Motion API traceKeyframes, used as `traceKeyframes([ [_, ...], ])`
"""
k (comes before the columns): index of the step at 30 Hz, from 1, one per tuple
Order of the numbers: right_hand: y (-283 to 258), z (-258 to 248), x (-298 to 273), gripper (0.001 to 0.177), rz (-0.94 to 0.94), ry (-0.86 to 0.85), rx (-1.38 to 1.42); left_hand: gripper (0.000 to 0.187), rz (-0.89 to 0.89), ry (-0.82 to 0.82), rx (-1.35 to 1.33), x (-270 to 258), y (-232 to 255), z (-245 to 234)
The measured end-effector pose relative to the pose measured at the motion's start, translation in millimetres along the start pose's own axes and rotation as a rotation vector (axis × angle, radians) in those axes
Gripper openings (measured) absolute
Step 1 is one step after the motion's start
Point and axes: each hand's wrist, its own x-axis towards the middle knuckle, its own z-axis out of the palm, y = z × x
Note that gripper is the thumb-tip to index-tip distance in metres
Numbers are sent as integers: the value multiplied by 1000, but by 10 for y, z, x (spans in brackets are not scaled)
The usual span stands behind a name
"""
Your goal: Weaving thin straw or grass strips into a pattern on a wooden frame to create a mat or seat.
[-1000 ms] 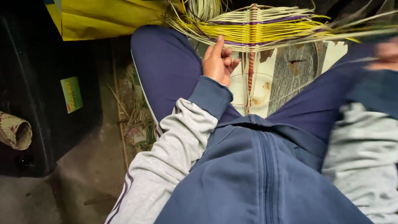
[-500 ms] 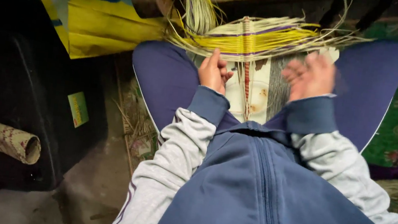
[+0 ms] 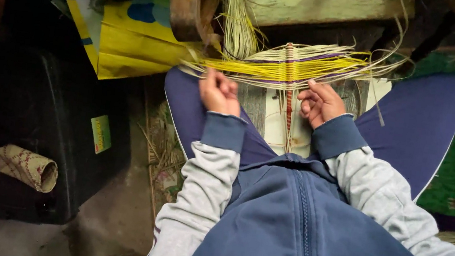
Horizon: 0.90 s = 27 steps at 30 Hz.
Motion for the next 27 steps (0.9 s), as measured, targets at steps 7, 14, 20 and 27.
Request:
traceKeyframes([
  [7,-21,-6,-105,18,13,54,-215,78,293,-4,-47,-8,273,74],
  [14,-85,117,-244,27,61,21,-369,36,612,-208,321,-97,282,265],
  [20,72,17,-82,24,-31,-60,-392,22,824,-842,815,212,-275,470],
  [27,12,-24,-88,20,-48,-47,-432,18,937,-214,1556,1711,-771,-147],
])
